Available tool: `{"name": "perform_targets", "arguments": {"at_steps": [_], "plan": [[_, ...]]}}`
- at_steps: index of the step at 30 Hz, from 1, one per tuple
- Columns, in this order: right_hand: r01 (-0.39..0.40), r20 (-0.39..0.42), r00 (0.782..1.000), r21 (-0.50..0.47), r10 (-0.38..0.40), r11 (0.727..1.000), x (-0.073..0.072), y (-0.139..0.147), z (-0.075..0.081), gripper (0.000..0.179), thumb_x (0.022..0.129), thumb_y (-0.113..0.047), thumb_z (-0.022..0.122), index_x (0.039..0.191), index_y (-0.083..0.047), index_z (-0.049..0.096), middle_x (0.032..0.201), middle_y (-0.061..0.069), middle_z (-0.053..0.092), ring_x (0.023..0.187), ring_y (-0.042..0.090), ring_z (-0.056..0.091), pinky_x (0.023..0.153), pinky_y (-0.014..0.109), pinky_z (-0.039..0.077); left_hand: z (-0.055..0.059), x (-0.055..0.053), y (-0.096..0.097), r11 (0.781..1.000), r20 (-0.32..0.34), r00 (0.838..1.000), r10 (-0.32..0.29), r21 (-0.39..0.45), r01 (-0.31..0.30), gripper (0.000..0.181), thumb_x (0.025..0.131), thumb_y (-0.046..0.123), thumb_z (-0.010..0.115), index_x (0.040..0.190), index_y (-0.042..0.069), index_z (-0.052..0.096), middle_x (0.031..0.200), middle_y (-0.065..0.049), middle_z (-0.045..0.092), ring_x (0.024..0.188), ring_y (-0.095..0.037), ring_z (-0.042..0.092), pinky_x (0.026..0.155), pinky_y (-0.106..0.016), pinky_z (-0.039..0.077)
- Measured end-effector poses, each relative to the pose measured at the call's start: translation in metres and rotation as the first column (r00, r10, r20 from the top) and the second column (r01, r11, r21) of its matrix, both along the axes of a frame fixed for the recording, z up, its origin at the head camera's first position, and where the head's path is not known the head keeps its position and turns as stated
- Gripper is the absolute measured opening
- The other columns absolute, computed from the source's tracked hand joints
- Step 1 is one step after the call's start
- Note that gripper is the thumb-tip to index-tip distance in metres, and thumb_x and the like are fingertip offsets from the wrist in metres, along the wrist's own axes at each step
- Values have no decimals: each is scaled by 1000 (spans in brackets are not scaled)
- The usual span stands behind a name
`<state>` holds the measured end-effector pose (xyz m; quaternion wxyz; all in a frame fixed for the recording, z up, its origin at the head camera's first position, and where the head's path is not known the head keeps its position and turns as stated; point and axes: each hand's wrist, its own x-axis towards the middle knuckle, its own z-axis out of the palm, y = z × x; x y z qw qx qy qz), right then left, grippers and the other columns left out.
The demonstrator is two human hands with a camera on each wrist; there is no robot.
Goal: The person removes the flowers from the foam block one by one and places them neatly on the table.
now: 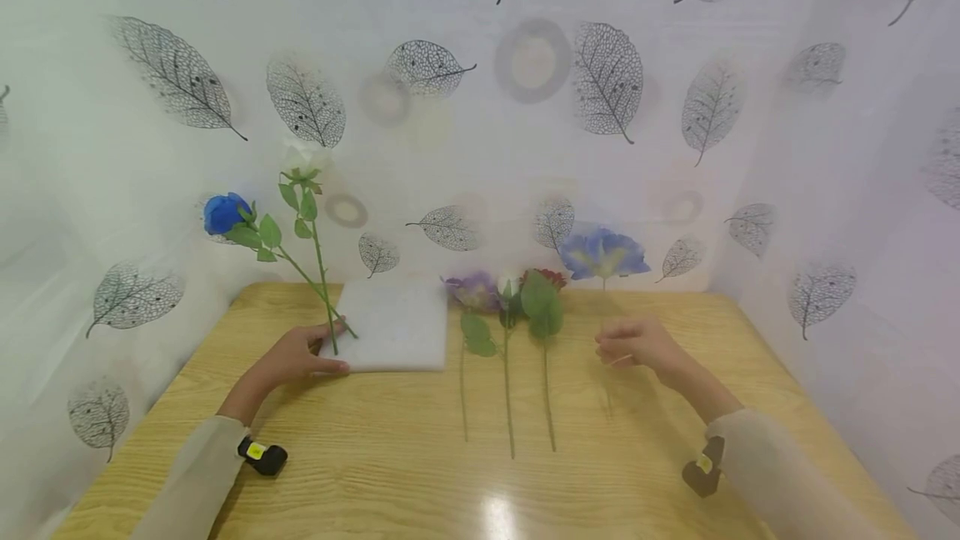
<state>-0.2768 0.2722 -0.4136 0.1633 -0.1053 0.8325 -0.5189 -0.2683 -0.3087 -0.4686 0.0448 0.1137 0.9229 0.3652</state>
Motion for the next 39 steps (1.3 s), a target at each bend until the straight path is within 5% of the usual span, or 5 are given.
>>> {"name": "perform_targets", "arguments": {"at_steps": [39], "plan": [[-30, 127, 991, 13, 28, 999, -12, -19, -23, 39, 101, -11, 62, 129, 16, 60, 104, 13, 78, 86, 16, 75, 80, 35, 64, 0, 0, 1, 1000, -4, 1000, 4, -6, -4, 80, 80, 37, 87, 144, 0, 56, 152, -27, 47, 141, -48, 44, 114, -59, 41]]}}
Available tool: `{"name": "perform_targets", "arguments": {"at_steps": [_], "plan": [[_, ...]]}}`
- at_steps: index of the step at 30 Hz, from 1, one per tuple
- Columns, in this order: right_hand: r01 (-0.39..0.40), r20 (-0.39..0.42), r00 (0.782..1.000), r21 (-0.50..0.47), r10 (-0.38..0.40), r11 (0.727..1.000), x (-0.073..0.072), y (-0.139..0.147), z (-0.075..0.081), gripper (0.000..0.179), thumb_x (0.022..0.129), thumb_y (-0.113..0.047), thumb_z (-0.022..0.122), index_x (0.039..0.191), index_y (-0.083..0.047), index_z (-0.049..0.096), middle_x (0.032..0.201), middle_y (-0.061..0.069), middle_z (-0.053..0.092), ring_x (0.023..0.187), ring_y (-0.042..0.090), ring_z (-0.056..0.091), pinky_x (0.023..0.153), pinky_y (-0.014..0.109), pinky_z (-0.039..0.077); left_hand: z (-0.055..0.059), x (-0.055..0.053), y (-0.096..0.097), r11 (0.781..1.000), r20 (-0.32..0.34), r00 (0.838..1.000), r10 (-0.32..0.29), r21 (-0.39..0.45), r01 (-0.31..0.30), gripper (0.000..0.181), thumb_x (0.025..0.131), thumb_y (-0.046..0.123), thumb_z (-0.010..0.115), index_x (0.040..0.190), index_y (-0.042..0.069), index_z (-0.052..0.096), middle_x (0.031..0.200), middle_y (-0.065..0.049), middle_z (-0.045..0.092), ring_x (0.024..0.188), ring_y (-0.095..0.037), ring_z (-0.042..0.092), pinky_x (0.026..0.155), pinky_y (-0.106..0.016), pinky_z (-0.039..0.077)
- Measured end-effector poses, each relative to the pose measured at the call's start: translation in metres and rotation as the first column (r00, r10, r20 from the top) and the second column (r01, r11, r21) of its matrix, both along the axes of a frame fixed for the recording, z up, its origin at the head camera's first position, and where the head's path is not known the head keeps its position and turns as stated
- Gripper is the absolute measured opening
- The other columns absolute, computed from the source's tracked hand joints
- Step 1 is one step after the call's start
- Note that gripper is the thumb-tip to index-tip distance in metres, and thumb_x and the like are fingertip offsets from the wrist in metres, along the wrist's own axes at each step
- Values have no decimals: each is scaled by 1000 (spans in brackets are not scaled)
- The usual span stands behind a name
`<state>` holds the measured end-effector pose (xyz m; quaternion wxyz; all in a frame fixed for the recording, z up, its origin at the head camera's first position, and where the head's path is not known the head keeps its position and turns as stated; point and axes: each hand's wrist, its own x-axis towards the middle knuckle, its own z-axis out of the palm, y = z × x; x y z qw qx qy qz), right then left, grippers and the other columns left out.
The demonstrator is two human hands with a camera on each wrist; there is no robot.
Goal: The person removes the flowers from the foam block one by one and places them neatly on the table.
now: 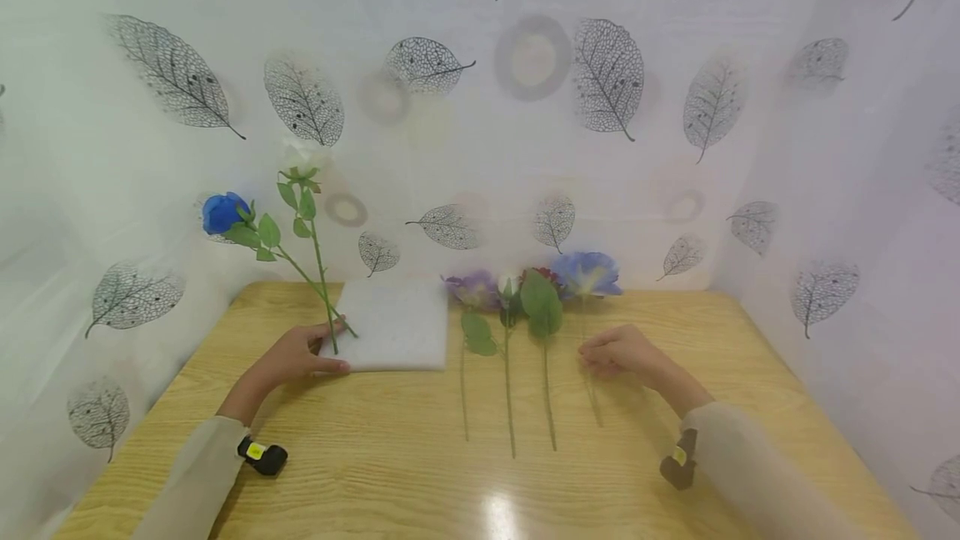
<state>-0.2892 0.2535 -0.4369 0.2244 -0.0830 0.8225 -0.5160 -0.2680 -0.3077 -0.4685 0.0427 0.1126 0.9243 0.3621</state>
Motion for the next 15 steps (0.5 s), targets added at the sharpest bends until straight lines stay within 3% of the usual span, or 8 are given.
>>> {"name": "perform_targets", "arguments": {"at_steps": [10, 15], "plan": [[-2, 43, 999, -15, 3, 1000, 0, -5, -4, 36, 102, -9, 60, 127, 17, 62, 95, 6, 78, 82, 13, 75, 77, 32, 64, 0, 1, 0, 1000, 10, 1000, 4, 12, -4, 81, 81, 36, 87, 145, 0, 55, 153, -27, 46, 142, -47, 43, 114, -59, 41], [-14, 61, 998, -28, 15, 1000, -1, -3, -9, 34, 101, -9, 62, 124, 16, 64, 92, 3, 78, 80, 12, 74, 75, 30, 64, 1, 2, 1, 1000, 0, 1000, 8, 1, -8, 80, 80, 37, 88, 144, 0, 56, 152, -27, 48, 136, -42, 51, 111, -58, 44]]}}
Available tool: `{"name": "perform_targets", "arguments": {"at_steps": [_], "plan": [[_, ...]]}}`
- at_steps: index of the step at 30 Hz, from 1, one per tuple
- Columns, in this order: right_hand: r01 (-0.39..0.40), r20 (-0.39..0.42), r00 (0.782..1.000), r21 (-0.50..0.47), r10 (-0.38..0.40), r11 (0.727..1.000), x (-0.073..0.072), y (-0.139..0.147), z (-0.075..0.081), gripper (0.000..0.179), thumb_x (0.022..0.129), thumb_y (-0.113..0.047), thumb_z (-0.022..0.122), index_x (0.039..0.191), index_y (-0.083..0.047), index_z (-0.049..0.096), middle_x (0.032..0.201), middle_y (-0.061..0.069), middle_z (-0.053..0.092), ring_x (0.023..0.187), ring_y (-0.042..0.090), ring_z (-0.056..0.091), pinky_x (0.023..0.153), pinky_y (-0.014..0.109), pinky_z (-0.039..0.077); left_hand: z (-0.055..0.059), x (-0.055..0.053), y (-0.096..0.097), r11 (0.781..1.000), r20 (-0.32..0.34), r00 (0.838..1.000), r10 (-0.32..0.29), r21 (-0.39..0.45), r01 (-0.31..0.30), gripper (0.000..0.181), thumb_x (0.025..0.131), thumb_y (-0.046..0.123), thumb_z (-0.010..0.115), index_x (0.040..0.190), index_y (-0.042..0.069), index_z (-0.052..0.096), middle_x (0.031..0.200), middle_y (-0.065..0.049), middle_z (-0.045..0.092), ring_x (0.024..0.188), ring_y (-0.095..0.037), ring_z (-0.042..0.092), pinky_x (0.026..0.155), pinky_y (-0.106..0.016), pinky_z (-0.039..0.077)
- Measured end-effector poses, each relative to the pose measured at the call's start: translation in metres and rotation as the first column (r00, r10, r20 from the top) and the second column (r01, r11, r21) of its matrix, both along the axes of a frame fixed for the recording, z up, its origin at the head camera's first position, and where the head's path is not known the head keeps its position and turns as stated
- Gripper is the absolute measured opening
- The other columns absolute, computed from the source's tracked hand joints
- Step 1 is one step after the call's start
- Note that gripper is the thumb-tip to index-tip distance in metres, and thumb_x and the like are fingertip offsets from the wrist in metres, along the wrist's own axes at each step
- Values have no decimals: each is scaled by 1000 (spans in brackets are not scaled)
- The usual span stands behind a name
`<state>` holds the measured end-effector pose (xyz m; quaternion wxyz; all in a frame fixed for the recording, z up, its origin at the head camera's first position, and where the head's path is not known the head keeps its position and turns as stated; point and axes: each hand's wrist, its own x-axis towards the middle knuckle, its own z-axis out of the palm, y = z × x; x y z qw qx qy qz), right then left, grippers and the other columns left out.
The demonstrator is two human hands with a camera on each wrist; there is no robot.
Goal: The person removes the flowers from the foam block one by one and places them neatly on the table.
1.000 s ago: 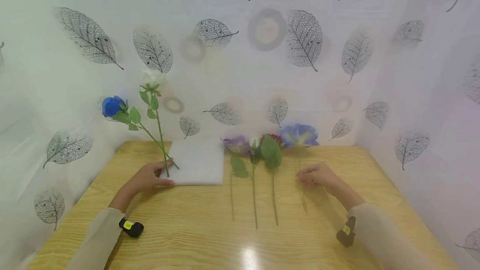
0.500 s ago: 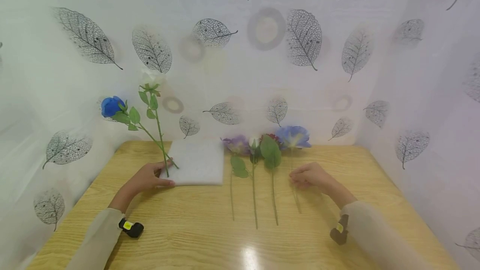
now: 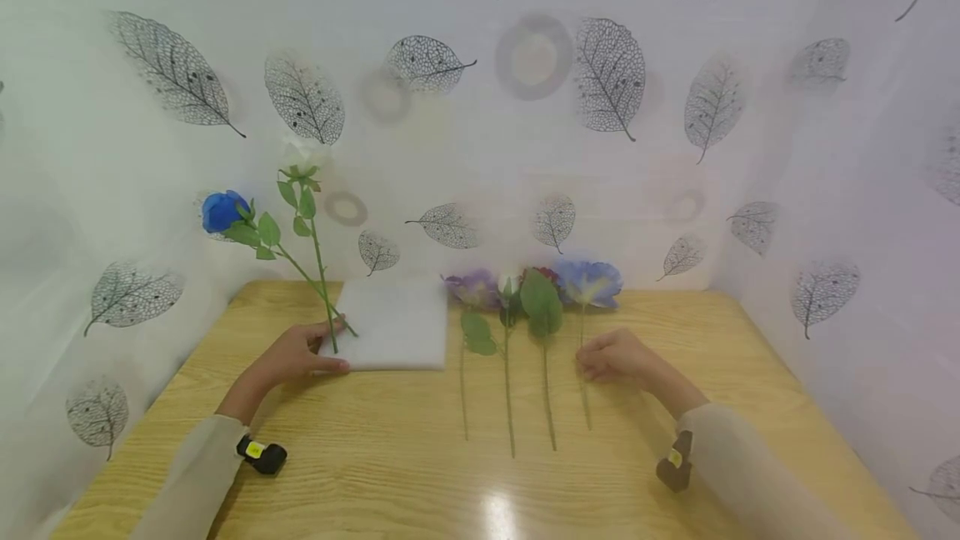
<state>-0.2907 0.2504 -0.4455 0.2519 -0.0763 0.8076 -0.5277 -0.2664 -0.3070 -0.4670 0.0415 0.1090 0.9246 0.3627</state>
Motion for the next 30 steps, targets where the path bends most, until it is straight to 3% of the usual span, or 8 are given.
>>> {"name": "perform_targets", "arguments": {"at_steps": [8, 15, 30], "plan": [[-23, 8, 1000, 16, 23, 1000, -1, -2, -5, 33, 102, -16, 63, 120, 11, 68, 92, 2, 77, 82, 12, 74, 75, 30, 64, 1, 1, 0, 1000, -3, 1000, 3, -11, -3, 80, 80, 38, 88, 144, 1, 56, 152, -27, 48, 130, -39, 54, 110, -57, 46], [-22, 13, 1000, 26, 22, 999, 1, -3, -2, 34, 102, -14, 62, 123, 12, 67, 93, 3, 78, 81, 12, 74, 75, 30, 64, 2, 1, 0, 1000, -3, 1000, -3, -8, 3, 81, 80, 38, 88, 144, 1, 55, 152, -28, 47, 138, -46, 49, 112, -59, 43], [-39, 21, 999, 44, 38, 998, 2, -4, 4, 38, 103, -15, 61, 126, 15, 64, 95, 5, 78, 82, 13, 75, 76, 31, 64, 0, 0, -1, 1000, 4, 1000, 3, -8, -3, 81, 80, 39, 87, 145, 2, 55, 153, -26, 47, 142, -47, 44, 114, -60, 40]]}}
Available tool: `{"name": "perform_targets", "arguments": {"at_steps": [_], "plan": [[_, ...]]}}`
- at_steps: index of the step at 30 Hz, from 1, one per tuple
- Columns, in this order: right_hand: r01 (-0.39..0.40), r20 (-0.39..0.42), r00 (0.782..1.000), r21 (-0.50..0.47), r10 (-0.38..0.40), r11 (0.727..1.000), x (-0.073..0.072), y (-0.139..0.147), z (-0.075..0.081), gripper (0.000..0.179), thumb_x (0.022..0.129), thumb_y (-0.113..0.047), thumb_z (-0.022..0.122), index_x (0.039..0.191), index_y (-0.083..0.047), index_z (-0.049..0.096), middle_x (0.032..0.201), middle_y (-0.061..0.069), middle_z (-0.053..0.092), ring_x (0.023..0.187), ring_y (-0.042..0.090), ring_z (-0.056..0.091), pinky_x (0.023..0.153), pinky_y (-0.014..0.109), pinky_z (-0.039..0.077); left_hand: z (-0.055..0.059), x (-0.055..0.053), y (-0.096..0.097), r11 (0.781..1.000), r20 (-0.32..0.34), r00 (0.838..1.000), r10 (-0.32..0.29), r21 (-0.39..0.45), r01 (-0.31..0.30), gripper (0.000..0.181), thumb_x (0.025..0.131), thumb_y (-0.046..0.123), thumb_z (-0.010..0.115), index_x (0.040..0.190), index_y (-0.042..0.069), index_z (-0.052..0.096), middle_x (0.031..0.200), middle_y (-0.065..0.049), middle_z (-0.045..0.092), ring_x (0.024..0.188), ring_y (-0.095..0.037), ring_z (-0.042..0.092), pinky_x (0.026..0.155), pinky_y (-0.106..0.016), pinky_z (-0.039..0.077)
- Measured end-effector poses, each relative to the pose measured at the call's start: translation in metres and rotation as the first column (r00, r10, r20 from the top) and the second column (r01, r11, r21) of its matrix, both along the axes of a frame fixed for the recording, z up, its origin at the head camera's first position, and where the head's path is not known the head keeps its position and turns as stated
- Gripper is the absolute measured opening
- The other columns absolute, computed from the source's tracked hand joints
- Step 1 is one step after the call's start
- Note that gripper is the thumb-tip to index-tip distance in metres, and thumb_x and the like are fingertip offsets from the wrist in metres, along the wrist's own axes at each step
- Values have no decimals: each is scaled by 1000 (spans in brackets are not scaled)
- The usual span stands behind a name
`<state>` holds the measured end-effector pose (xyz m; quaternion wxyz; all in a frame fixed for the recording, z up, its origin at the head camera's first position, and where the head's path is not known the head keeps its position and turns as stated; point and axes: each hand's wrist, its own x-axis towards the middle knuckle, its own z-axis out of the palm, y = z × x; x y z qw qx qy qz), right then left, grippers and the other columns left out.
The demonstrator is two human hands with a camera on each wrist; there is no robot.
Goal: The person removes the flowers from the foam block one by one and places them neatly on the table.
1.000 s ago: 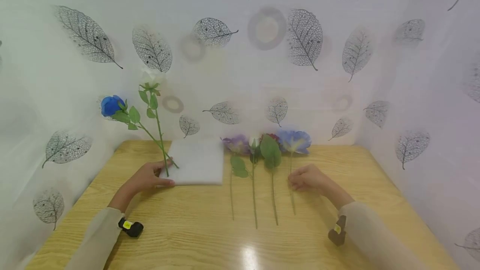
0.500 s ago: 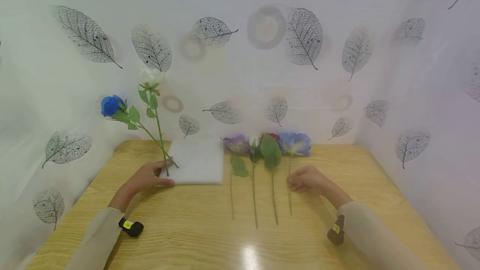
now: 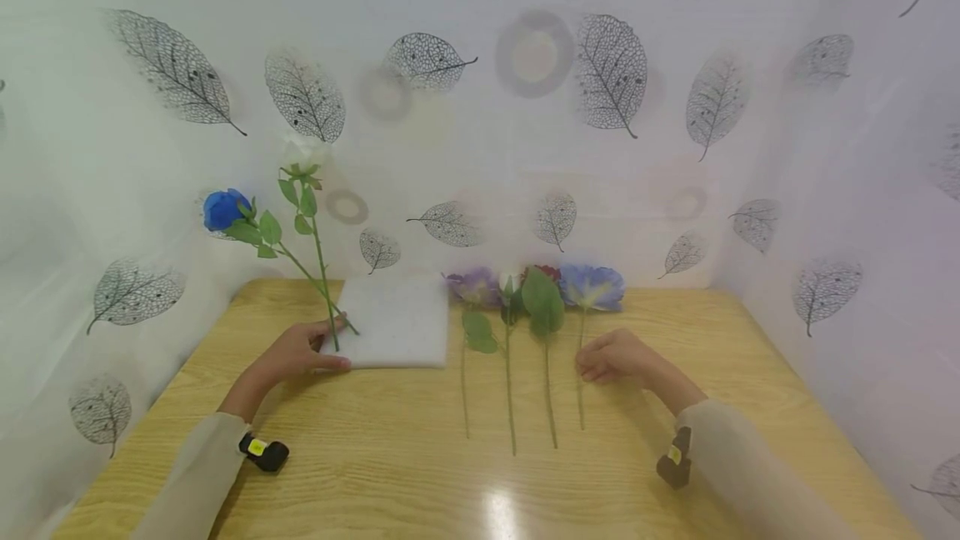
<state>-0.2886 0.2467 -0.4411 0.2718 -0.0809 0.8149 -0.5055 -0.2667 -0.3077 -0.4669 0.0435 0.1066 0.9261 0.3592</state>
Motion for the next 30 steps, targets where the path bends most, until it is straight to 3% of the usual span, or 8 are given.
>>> {"name": "perform_targets", "arguments": {"at_steps": [10, 17, 23, 30], "plan": [[-5, -37, 999, 102, 9, 995, -3, 5, 16, 34, 100, -14, 63, 119, 14, 68, 93, 7, 78, 79, 16, 75, 74, 33, 64, 0, 0, 0, 1000, 6, 1000, 1, 16, -1, 81, 80, 38, 88, 145, 1, 55, 154, -26, 46, 143, -48, 41, 116, -60, 38], [-35, -84, 995, 155, 48, 987, -14, -4, 34, 32, 101, -16, 63, 117, 12, 69, 94, 8, 77, 82, 19, 75, 79, 39, 64, 1, 0, 0, 1000, 20, 1000, 7, 13, -7, 82, 80, 39, 88, 145, 2, 55, 155, -26, 45, 144, -48, 40, 117, -60, 38], [-59, -139, 987, 174, 83, 983, -24, -35, 58, 36, 100, -17, 65, 119, 13, 68, 93, 11, 78, 84, 23, 76, 84, 45, 64, 3, 1, 1, 1000, 22, 1000, 5, 13, -5, 81, 80, 38, 87, 145, 1, 55, 154, -26, 45, 143, -48, 41, 116, -60, 39], [-100, -187, 973, 172, 132, 980, -36, -89, 82, 35, 101, -19, 65, 123, 8, 68, 108, 23, 74, 94, 29, 75, 92, 51, 60, 4, 2, 1, 1000, 18, 1000, 4, 14, -5, 82, 80, 38, 88, 145, 2, 55, 153, -26, 46, 142, -47, 43, 115, -59, 40]]}}
